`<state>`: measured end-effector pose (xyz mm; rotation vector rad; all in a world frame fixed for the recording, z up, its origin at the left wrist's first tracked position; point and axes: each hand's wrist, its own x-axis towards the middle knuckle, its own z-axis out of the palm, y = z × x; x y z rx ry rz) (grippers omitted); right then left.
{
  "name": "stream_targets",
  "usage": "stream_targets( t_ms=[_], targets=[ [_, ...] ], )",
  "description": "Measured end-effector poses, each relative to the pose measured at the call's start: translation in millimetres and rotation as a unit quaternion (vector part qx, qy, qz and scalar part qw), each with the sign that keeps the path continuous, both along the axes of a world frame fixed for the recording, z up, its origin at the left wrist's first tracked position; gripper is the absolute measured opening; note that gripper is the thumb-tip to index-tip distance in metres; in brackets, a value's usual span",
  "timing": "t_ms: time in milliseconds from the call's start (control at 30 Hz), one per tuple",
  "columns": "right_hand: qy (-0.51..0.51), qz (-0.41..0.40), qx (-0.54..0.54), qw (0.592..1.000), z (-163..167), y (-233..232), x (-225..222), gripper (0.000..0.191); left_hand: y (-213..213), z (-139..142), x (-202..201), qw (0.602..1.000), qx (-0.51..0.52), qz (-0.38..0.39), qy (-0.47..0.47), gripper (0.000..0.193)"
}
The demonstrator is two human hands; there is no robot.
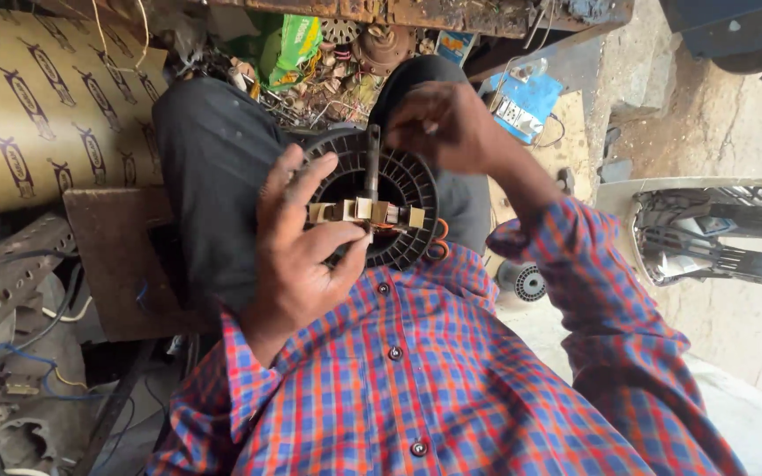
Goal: The person sits on the floor and uses a metal rod to repeatedly tap and adjust the copper windings on a motor stator. They hold the stator in their lap and occasionally reach for a small part from the cluttered workbench.
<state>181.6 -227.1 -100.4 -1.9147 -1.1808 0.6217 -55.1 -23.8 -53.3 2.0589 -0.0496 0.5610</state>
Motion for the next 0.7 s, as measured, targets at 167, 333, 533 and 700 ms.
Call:
stream_targets(
  t_ms=[167, 333, 533, 700],
  targets=[
    [0.161, -0.286, 0.009, 0.945, -84, -73, 37, 0.021, 26, 7, 20, 0.980, -0.197, 0.018, 0.032, 0.012],
    [0.144, -0.407, -0.035, 0.901, -101, -160, 27, 0.021, 39, -34, 106, 0.989, -0.074, -0.092, 0.093, 0.033],
    [0.110, -0.482, 0.022, 0.869, -61, -228, 4, 0.021, 19, -83, 145, 0.899, 0.139, -0.196, 0.365, 0.057],
    [0.053, -0.479, 0.158, 0.862, -7, -260, 10, 0.016, 12, -86, 139, 0.911, 0.097, -0.188, 0.354, 0.049]
  ],
)
